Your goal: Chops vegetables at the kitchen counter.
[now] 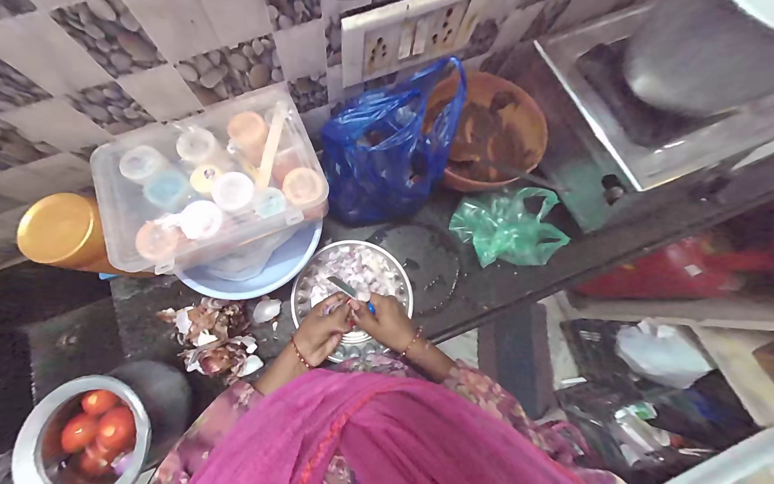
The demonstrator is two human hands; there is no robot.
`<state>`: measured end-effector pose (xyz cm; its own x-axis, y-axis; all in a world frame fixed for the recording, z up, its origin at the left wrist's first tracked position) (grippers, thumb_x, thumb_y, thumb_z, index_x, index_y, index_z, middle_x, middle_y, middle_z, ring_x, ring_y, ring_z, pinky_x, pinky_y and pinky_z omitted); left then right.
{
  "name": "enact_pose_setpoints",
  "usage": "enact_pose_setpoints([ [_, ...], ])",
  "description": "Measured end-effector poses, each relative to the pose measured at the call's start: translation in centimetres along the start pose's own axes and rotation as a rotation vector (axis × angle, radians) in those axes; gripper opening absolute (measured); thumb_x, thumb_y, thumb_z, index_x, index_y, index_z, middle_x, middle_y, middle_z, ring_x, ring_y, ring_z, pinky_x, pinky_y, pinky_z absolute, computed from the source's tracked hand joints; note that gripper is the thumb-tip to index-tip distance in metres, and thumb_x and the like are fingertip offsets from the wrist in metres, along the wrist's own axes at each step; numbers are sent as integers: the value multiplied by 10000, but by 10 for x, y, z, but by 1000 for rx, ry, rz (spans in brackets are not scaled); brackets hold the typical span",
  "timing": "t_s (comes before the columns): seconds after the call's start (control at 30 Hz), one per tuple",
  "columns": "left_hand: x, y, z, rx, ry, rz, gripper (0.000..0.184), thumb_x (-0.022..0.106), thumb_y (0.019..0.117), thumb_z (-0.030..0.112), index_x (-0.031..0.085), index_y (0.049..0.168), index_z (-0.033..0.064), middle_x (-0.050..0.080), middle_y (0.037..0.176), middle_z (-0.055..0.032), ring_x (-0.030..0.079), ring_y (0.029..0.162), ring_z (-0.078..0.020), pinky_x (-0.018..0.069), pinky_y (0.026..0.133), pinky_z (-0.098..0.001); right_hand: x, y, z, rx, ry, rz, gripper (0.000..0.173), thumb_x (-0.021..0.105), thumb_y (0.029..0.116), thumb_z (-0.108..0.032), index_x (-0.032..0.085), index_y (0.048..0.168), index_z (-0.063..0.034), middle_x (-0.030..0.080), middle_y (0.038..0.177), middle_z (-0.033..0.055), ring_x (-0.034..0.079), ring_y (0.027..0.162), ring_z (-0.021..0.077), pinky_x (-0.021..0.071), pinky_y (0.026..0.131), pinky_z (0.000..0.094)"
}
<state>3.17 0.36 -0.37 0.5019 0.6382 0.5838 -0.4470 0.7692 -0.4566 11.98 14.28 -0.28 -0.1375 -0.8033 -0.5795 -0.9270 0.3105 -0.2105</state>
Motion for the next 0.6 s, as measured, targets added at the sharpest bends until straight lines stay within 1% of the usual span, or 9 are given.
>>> enact_pose_setpoints([
  [0.03,1,0,1,-5,-6,4,238,523,889,-48,583,1087,69,684,840,40,654,718,-31,567,687,-203,-1,0,0,4,14,14,473,554,992,-421,656,895,31,616,715,114,617,680,239,505,654,450],
  [0.07,1,-1,2,-11,-7,7,262,525,870,-58,588,1094,63,686,839,37,654,711,-33,571,683,-205,-3,1,0,8,25,24,464,601,953,-425,659,921,35,619,726,110,611,683,236,509,661,451],
  [0.13,2,-3,3,-17,-2,3,275,528,838,-68,617,1053,79,683,805,52,636,675,-15,552,647,-184,-7,4,-2,30,29,5,513,652,909,-460,644,961,50,622,759,118,609,705,246,511,680,464],
  [0.17,1,-4,4,-18,5,-14,284,528,834,-67,618,1060,81,681,806,56,636,681,-13,549,652,-182,-8,4,-2,32,35,-2,532,662,901,-472,639,971,54,622,765,117,608,709,242,510,683,458],
  [0.23,-1,-3,3,-14,2,-38,288,537,836,-58,621,1075,77,682,813,54,632,681,-8,542,644,-174,-8,5,-1,25,59,-15,551,654,910,-487,647,1015,54,645,791,118,630,733,230,528,703,452],
  [0.33,-3,-3,0,-10,-28,-46,266,555,842,-51,643,1058,78,689,824,41,640,697,-20,549,666,-183,-5,4,1,9,80,-35,486,615,949,-452,646,996,31,634,768,87,621,705,189,526,682,411],
  [0.47,-4,-2,-1,0,-17,-38,262,563,844,-39,640,1071,67,687,818,45,638,695,-16,544,658,-181,-4,1,-3,21,56,-60,480,543,1001,-436,646,975,32,630,766,115,624,712,230,520,688,451],
  [0.53,-3,-2,1,-2,14,-20,287,566,822,-39,624,1084,65,683,817,50,632,684,-10,541,646,-178,-2,0,-3,-22,65,-14,473,527,1016,-421,661,957,29,633,742,114,628,693,221,523,668,438],
  [0.6,-2,-2,2,-2,18,-7,283,558,817,-53,632,1063,67,678,801,54,621,664,-5,533,629,-173,-1,0,-5,-21,53,-11,468,515,1024,-409,657,943,29,625,734,114,623,689,218,518,667,428],
])
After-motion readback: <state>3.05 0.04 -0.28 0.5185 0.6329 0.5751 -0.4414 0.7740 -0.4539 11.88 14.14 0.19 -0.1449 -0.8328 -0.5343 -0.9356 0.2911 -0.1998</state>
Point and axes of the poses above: each hand's wrist, its own y-axis towards the middle knuckle, its own x-axis out of the palm, z = x × y, the point moved 1 cm from there along y, towards the middle knuckle
